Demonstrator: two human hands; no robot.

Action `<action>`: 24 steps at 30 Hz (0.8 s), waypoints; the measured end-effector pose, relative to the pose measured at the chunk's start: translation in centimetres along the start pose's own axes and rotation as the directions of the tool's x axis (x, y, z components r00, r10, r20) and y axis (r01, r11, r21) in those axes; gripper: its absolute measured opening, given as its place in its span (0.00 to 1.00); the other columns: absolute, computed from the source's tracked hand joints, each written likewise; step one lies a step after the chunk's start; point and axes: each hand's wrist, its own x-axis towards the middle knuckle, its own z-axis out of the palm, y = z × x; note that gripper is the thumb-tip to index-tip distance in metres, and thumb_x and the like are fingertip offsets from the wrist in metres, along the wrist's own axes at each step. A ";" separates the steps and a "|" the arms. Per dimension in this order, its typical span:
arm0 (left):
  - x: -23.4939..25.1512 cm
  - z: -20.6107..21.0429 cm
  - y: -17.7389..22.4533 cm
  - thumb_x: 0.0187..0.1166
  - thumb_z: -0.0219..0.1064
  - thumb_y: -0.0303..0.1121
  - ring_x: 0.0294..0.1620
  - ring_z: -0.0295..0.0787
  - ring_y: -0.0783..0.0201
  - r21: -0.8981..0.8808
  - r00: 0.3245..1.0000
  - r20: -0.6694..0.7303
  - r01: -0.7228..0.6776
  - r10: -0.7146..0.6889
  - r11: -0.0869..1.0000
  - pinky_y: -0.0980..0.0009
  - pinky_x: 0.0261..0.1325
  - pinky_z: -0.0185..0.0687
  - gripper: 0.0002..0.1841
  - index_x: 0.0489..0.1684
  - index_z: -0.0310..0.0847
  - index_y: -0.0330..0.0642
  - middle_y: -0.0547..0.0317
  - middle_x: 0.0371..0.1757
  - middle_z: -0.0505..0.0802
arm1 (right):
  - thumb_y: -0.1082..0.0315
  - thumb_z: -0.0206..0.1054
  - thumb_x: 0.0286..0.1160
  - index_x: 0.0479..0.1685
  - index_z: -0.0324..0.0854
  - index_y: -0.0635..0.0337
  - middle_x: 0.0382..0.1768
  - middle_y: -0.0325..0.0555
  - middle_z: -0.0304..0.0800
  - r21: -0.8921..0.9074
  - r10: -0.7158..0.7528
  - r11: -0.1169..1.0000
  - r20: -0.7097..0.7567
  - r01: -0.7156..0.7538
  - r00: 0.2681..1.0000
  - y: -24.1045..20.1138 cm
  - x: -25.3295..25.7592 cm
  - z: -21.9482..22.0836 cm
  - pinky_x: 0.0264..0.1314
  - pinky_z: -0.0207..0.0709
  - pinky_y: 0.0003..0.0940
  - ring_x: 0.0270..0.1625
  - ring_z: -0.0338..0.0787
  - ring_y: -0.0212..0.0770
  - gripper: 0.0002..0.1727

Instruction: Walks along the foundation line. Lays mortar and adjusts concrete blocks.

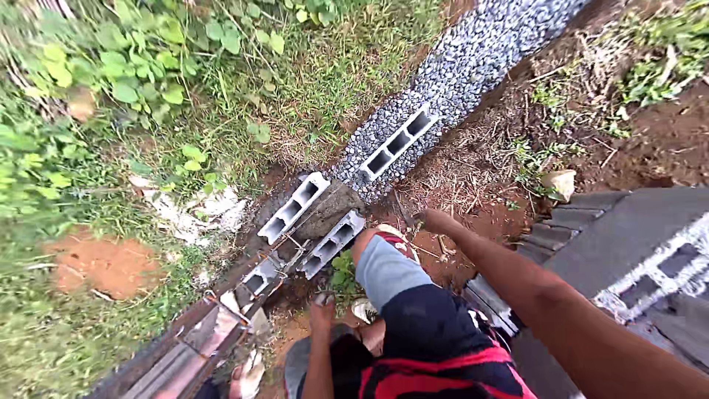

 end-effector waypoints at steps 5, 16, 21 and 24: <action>-13.4 -2.1 4.2 0.87 0.63 0.33 0.64 0.88 0.43 -0.106 0.996 0.000 0.088 -0.089 0.990 0.44 0.70 0.79 0.17 0.65 0.83 0.29 0.34 0.61 0.90 | 0.59 0.68 0.82 0.77 0.76 0.60 0.65 0.68 0.85 0.296 0.143 0.940 0.103 -0.168 0.984 6.3 -14.2 -0.2 0.66 0.80 0.66 0.62 0.89 0.65 0.27; -23.6 -5.1 13.4 0.92 0.53 0.31 0.55 0.90 0.50 -0.397 0.984 0.070 -0.121 0.161 0.910 0.54 0.61 0.86 0.19 0.74 0.74 0.27 0.35 0.61 0.89 | 0.58 0.65 0.86 0.77 0.75 0.62 0.56 0.68 0.87 0.562 0.308 0.797 -0.060 -0.223 0.949 16.5 -41.3 -2.3 0.56 0.83 0.60 0.48 0.91 0.60 0.26; -26.4 -6.0 11.7 0.94 0.51 0.32 0.51 0.90 0.51 -0.454 0.994 0.060 -0.056 0.093 0.889 0.55 0.56 0.87 0.19 0.74 0.74 0.28 0.34 0.60 0.89 | 0.61 0.64 0.88 0.81 0.71 0.53 0.35 0.48 0.79 0.852 0.328 0.523 -0.200 -0.001 0.923 19.9 -53.3 -0.6 0.30 0.76 0.37 0.25 0.76 0.37 0.24; -27.8 -5.6 9.0 0.93 0.53 0.34 0.55 0.91 0.46 -0.406 0.999 0.039 0.013 0.003 0.914 0.50 0.59 0.86 0.20 0.74 0.74 0.29 0.32 0.63 0.89 | 0.63 0.63 0.88 0.76 0.70 0.59 0.30 0.43 0.75 0.927 0.373 0.356 -0.252 0.113 0.893 23.1 -56.0 0.5 0.23 0.73 0.31 0.20 0.73 0.34 0.21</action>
